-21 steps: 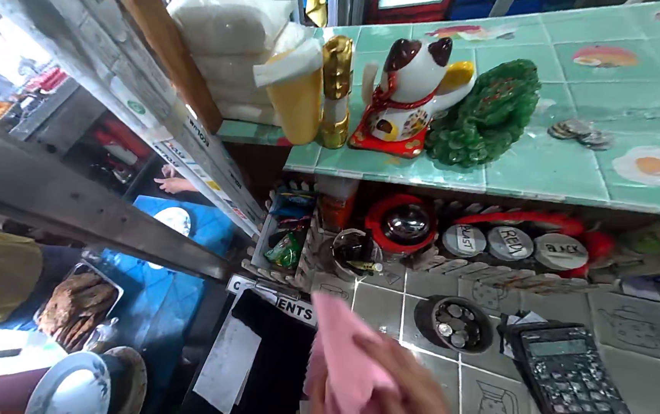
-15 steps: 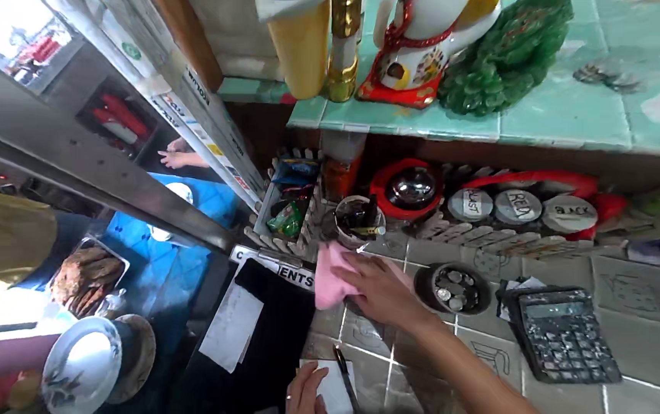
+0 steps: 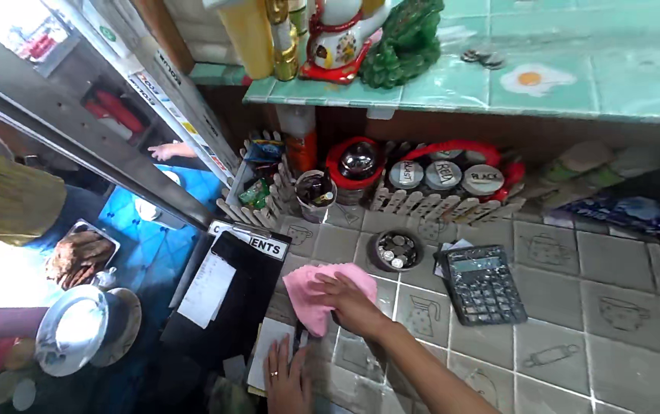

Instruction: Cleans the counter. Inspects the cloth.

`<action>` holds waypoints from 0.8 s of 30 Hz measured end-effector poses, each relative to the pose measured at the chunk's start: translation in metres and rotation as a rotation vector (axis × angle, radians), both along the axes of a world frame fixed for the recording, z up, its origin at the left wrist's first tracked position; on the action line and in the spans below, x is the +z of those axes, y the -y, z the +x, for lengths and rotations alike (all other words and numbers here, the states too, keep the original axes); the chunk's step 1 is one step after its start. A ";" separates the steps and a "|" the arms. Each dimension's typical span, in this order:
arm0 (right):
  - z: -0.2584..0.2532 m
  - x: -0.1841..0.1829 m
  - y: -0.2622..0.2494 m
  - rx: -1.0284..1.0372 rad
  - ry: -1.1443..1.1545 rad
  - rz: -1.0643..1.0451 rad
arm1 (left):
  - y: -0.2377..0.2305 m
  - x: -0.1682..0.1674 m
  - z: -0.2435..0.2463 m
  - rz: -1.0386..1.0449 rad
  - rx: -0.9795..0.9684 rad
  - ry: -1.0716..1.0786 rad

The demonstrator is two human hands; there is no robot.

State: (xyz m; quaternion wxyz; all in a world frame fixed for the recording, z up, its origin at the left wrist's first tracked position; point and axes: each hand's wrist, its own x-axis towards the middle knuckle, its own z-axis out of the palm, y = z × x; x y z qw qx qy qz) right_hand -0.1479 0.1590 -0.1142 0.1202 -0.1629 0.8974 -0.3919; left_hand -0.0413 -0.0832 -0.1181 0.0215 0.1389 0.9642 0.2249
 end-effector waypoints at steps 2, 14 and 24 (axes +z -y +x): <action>0.012 0.005 -0.005 0.052 0.058 -0.123 | 0.004 -0.004 0.008 -0.005 -0.013 -0.040; -0.090 0.032 0.135 0.542 -0.108 0.000 | 0.024 0.000 0.036 -0.094 -0.188 0.026; 0.106 0.016 -0.073 0.231 0.095 -0.100 | 0.033 0.019 0.032 -0.215 -0.356 0.214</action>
